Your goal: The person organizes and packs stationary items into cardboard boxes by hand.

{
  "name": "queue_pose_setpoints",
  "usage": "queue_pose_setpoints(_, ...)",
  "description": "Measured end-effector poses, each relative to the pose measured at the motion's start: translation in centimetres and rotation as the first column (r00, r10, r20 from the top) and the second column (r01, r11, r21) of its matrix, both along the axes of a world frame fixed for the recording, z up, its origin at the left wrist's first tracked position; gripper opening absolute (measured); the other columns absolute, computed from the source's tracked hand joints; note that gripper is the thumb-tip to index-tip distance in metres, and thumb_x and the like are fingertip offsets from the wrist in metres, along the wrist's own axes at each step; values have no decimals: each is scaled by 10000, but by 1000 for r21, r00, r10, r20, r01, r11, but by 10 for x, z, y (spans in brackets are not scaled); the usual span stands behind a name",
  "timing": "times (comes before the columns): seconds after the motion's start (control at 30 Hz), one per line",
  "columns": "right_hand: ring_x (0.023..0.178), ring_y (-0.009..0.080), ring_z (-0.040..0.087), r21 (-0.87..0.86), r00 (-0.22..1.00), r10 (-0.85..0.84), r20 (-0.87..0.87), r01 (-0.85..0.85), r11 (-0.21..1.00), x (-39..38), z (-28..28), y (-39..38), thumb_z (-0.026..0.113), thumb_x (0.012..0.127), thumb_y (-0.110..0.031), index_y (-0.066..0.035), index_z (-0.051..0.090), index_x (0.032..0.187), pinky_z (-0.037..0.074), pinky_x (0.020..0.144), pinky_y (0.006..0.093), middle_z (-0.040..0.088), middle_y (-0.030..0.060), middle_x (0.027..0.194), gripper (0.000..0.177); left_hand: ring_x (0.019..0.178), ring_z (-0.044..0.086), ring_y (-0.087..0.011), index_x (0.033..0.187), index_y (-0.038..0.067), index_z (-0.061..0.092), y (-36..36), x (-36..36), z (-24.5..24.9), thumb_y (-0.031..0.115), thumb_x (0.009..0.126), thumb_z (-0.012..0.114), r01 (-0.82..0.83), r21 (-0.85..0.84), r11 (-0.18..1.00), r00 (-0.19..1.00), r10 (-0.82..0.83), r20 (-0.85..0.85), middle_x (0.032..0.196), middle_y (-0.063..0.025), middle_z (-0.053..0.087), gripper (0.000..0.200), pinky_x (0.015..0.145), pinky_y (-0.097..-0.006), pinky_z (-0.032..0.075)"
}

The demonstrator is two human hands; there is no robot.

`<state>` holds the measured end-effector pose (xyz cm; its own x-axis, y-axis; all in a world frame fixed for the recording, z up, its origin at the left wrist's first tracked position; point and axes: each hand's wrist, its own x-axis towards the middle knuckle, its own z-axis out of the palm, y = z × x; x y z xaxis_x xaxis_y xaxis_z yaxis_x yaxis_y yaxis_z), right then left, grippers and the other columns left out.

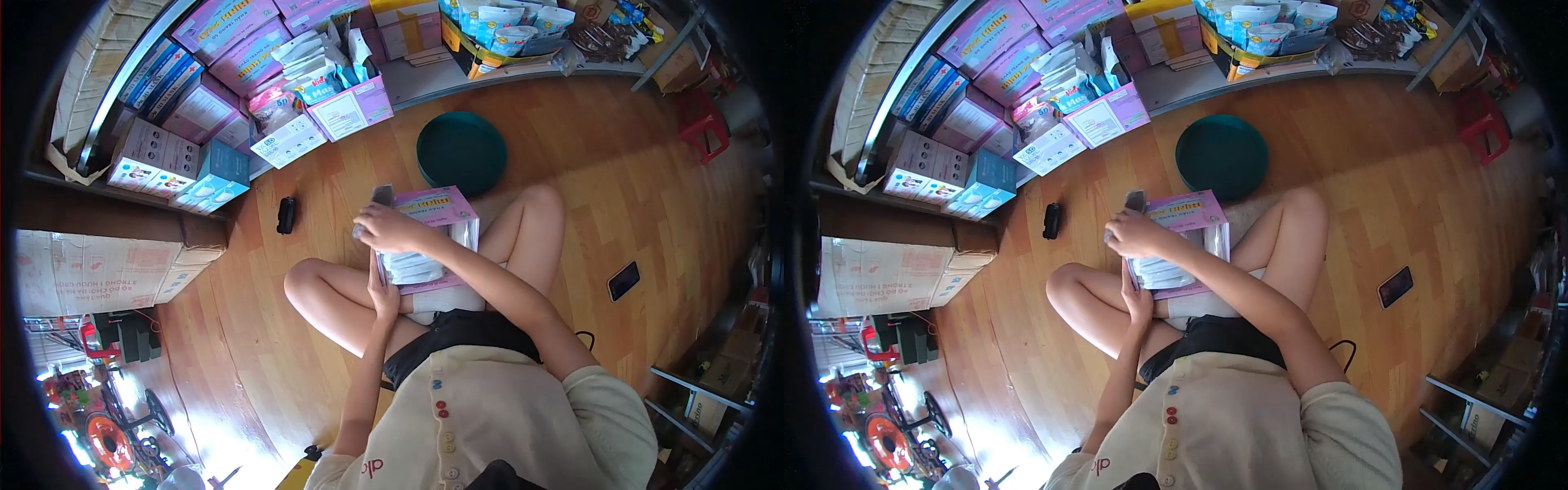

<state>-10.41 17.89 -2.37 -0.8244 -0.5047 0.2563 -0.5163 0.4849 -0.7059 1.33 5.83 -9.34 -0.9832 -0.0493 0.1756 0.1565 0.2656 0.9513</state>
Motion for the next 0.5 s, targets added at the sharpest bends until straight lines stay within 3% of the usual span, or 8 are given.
queue_pose_setpoints(0.1, 926, 363, 601, -7, 932, -148, 330, 159, 987, 5, 21, 49, 559, 851, -197, 46, 571, 1015, 466, 822, 448, 614, 232, 984, 294, 1211, 488, -267, 1390, -44, 331, 4, -15, 13, -114, 806, 355, -22, 15, 1000, 997, 20, 81, 1313, -199, 498, 589, 1017, -329, 362)
queue_pose_setpoints(0.17, 917, 371, 593, 18, 956, -291, 34, 290, 957, 18, 5, 100, 589, 819, -118, 40, 564, 1021, 468, 827, 446, 606, 224, 988, 257, 1217, 477, -251, 1395, -35, 326, 2, -27, 8, -84, 843, 365, -9, 45, 999, 995, 4, 105, 1315, -185, 497, 555, 1024, -312, 347)
queue_pose_setpoints(0.23, 1016, 372, 566, 10, 960, -275, -50, 276, 961, 36, -2, 142, 563, 829, -80, 38, 538, 1119, 446, 892, 437, 583, 231, 1093, 313, 1226, 461, -235, 1400, -34, 314, 1, -36, 7, -56, 880, 375, -51, 102, 994, 981, 30, 194, 1326, -173, 489, 524, 1030, -298, 330)
queue_pose_setpoints(0.3, 1157, 351, 505, -80, 956, -236, 174, 252, 964, 58, 1, 162, 534, 844, -59, 36, 487, 1224, 387, 991, 408, 515, 245, 1237, 394, 1203, 470, -218, 1380, -35, 341, -8, -45, -4, -42, 889, 390, -33, 172, 985, 970, -10, 243, 1308, -157, 495, 493, 1018, -293, 342)
queue_pose_setpoints(0.33, 1157, 351, 505, -87, 953, -249, 173, 266, 960, 69, 2, 168, 534, 844, -59, 36, 487, 1224, 387, 991, 408, 515, 245, 1237, 394, 1179, 478, -202, 1359, -37, 368, -14, -46, -12, -29, 898, 406, -40, 245, 969, 954, -36, 298, 1290, -140, 502, 463, 1006, -289, 353)
queue_pose_setpoints(0.4, 1296, 323, 398, -250, 846, -249, 471, 399, 882, 88, 2, 171, 504, 889, -69, -33, 403, 1365, 332, 1051, 362, 413, 204, 1391, 488, 1125, 503, -168, 1344, -4, 392, -26, -48, -26, 34, 944, 442, -68, 383, 921, 938, -72, 340, 1260, -99, 506, 405, 972, -288, 394)
queue_pose_setpoints(0.43, 1296, 323, 398, -257, 845, -249, 473, 403, 878, 99, -3, 164, 504, 889, -69, -33, 403, 1365, 332, 1051, 362, 413, 204, 1391, 488, 1125, 503, -168, 1344, -4, 392, -29, -45, -30, 34, 944, 442, -63, 375, 925, 937, -74, 341, 1260, -99, 506, 405, 972, -288, 394)
queue_pose_setpoints(0.5, 1375, 297, 276, -393, 939, -140, 314, 263, 881, 119, -6, 137, 465, 925, -98, -13, 329, 1411, 216, 1112, 365, 304, 187, 1471, 511, 1189, 443, -162, 1382, -20, 334, -34, -42, -28, -18, 904, 410, -92, 478, 873, 930, -97, 356, 1329, -94, 453, 484, 1003, -267, 335)
